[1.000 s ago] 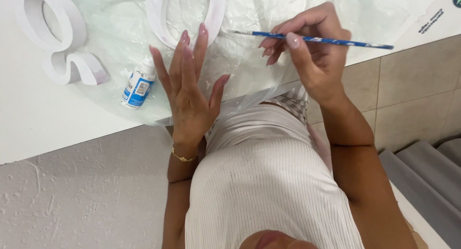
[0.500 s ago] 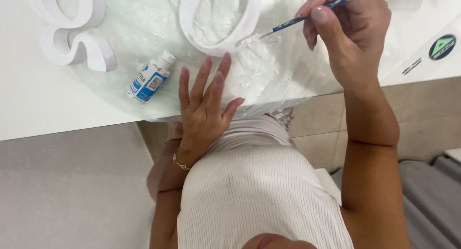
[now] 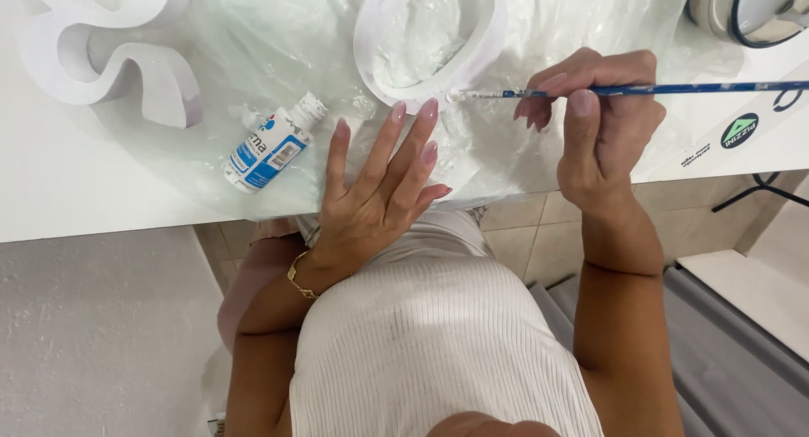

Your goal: The person paints a white foam letter 'O' with white paint using a blue paintbrush. They dip the brush into a small bottle of paint and apply it to the letter's surface, rotating the object to cover different areas. The person briefly touches their face before resuming the painting task.

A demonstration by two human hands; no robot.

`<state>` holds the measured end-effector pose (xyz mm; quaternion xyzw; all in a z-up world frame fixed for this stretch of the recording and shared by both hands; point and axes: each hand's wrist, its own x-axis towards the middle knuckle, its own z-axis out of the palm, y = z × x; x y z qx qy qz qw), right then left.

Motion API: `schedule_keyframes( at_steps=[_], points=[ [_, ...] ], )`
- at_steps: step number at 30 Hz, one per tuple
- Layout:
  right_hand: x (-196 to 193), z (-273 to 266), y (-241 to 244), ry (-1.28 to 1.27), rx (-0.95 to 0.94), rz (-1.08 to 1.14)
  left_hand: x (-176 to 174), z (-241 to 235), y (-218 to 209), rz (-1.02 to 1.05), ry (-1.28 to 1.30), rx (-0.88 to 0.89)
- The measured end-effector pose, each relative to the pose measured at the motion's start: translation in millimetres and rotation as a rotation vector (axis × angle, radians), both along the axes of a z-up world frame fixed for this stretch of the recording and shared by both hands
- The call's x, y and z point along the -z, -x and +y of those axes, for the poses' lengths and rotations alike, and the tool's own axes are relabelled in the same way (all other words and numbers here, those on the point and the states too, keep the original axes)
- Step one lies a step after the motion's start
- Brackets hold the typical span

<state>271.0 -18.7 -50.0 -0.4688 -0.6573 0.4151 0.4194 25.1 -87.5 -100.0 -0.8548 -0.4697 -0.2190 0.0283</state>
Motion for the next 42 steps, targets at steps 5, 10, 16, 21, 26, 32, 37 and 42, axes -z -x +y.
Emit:
schedule_keyframes(
  at_steps=[5, 10, 16, 21, 26, 32, 37, 42],
  points=[
    [2, 8, -12, -0.115, 0.046, -0.036, -2, 3, 1, 0.018, -0.012, 0.01],
    [2, 12, -8, -0.032, -0.037, -0.01, -1, 1, 1, -0.004, 0.015, 0.012],
    [8, 14, -8, -0.107, -0.101, -0.004, -2, 0, 1, 0.006, 0.036, 0.015],
    [3, 26, -17, -0.138, -0.039, -0.049, -4, 2, 1, -0.005, 0.027, 0.012],
    [-9, 23, -2, -0.043, -0.103, -0.054, -4, 1, 1, 0.013, 0.037, 0.014],
    [-2, 28, -15, -0.139, -0.055, -0.035, -5, 2, 0, -0.009, 0.034, 0.014],
    [-21, 33, -19, -0.121, 0.033, -0.245, -6, 3, 0, 0.02, 0.024, 0.01],
    [-14, 28, -24, -0.035, -0.058, -0.123, -8, 3, 0, 0.011, 0.049, 0.019]
  ],
)
